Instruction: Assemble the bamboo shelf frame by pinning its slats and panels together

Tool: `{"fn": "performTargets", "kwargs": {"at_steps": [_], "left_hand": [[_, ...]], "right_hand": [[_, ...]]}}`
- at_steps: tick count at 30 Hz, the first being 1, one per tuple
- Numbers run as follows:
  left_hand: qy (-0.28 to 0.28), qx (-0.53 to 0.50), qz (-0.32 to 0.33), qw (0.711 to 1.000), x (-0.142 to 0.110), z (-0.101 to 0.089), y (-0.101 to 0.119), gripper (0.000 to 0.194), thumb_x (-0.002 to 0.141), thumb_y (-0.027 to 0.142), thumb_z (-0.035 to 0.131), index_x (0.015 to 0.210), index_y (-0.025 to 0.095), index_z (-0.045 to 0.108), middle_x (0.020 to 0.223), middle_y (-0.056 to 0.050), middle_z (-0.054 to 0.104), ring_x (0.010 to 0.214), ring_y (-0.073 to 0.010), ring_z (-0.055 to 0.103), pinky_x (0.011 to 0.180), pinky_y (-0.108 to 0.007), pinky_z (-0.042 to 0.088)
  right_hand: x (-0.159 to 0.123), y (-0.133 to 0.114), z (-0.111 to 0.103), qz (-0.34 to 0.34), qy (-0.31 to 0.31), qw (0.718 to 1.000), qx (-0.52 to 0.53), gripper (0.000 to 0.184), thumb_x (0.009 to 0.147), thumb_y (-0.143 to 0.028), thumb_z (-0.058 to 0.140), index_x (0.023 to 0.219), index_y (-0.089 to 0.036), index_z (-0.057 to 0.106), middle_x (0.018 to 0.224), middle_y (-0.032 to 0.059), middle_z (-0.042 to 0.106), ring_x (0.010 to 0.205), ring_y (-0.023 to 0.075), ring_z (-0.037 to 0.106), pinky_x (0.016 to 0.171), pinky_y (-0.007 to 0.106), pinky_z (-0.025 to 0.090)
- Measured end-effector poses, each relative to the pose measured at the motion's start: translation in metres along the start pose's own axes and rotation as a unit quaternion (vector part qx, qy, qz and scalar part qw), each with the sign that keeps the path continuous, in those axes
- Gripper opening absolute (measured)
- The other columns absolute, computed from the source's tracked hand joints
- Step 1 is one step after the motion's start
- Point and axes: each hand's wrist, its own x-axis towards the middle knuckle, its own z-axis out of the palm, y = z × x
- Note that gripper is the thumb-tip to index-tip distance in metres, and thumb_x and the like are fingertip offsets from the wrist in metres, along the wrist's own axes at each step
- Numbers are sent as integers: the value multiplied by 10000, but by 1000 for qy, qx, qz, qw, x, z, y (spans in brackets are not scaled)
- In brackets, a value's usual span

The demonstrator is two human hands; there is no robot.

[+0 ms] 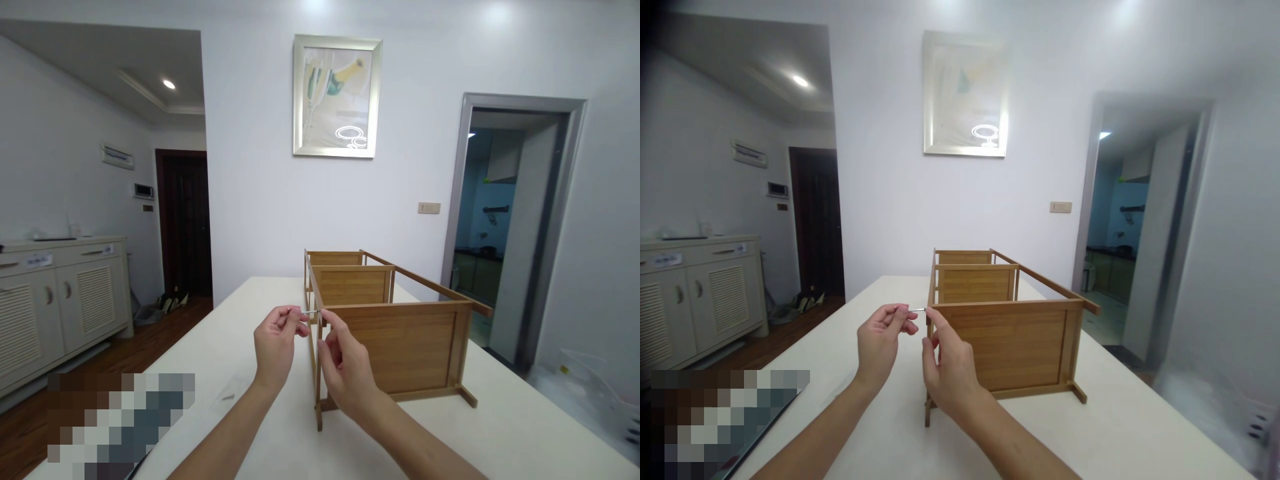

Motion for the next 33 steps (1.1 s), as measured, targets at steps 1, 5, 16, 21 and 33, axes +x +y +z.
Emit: {"fn": "performTargets", "kwargs": {"at_steps": [1,5,16,21,33], "left_hand": [[4,7,-1,1000,0,0,0,326,790,454,678,863,136,670,725,-60,720,549,-146,640,571,-280,548],[14,30,1,999,-3,0,0,380,800,489,656,939,140,718,703,-45,709,531,-135,618,572,-270,543],[-15,-136,-98,986,-1,-2,11,393,748,461,727,888,95,721,653,-21,632,511,-84,532,500,-211,450],[-75,-273,-219,934,10,-7,12,262,746,331,756,860,104,692,608,15,560,447,-37,430,422,-167,375],[-151,-322,-307,883,8,-8,11,341,797,415,702,655,167,516,518,50,469,413,-52,404,419,-185,353]], "right_hand": [[0,-2,2,9,-10,1000,6,502,907,-182,463,1399,-220,364,688,-50,546,483,85,473,482,197,408],[-4,-9,12,35,-26,999,24,580,900,-172,443,1444,-197,243,644,-69,526,484,98,495,462,190,369],[-7,-12,12,40,-38,998,29,629,904,-172,412,1472,-188,144,627,-81,471,490,105,475,484,202,352],[-8,-10,14,30,-32,999,28,639,905,-170,421,1478,-180,138,629,-79,480,503,107,490,494,203,373],[-9,-7,16,7,-17,1000,19,654,902,-155,428,1485,-155,132,612,-77,503,485,106,496,480,200,387]]}}
